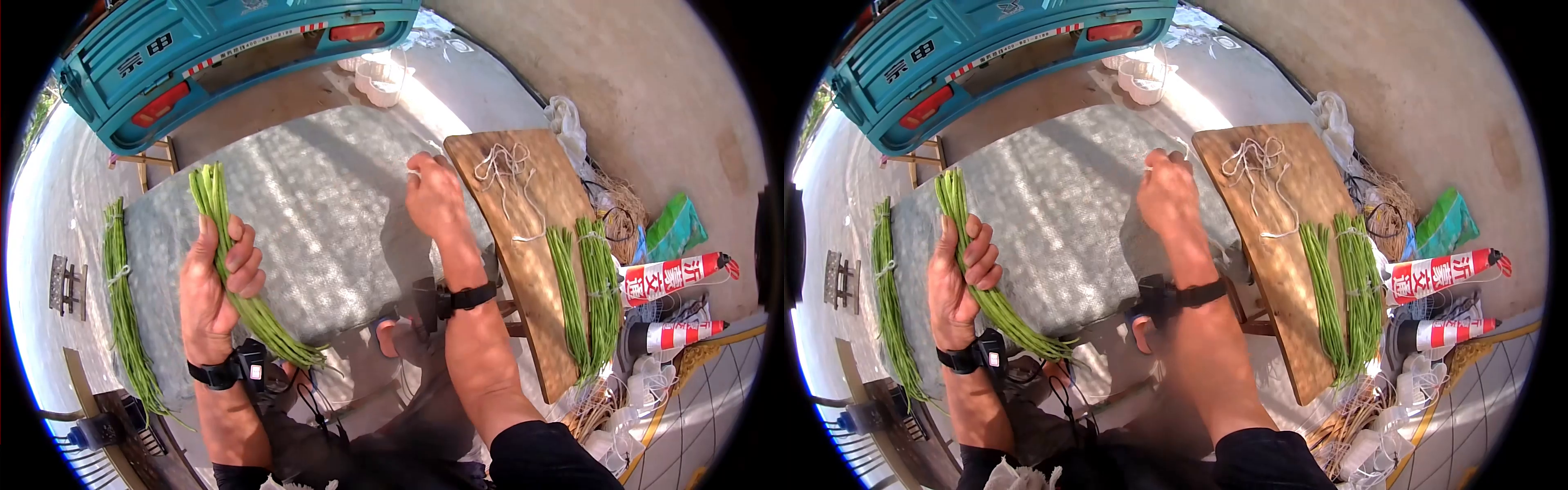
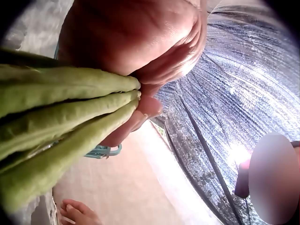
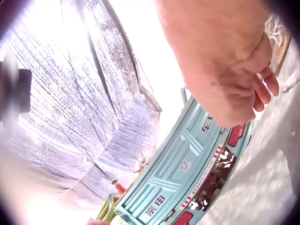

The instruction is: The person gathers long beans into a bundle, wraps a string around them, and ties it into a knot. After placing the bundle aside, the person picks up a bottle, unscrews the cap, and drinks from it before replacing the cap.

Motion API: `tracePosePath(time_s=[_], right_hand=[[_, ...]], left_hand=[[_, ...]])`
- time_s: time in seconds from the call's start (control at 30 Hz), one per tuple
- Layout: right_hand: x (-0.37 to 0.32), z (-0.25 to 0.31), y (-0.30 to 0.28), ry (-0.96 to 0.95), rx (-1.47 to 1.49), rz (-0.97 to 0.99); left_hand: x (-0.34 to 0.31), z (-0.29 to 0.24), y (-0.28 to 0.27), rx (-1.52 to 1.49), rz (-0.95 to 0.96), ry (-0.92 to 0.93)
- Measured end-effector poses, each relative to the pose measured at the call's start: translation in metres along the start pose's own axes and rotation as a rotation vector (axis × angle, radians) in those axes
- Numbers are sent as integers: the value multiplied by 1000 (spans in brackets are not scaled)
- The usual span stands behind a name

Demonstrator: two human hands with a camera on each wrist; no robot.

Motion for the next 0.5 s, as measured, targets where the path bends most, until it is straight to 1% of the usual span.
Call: tracePosePath(time_s=[0.1,0.17,0.3,0.4,0.5], right_hand=[[11,-38,-6,47,-64,-86],[19,-61,4,79,-101,-39],[24,-70,12,190,-123,90],[27,-72,25,196,-176,131],[30,-78,29,196,-206,69]], left_hand=[[-1,0,5,7,-13,-4],[0,1,7,6,-9,-7],[1,3,7,18,-5,-11],[1,1,7,36,-9,-10],[0,1,12,49,-35,-6]])
Point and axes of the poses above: each hand's wrist, its own x-axis towards the middle knuckle, its own y-axis out of the palm, z = x × y, the point moved 6 cm from there along x, towards the middle knuckle, and after that the axes turned 1 degree about y, right-handed, at the moved point
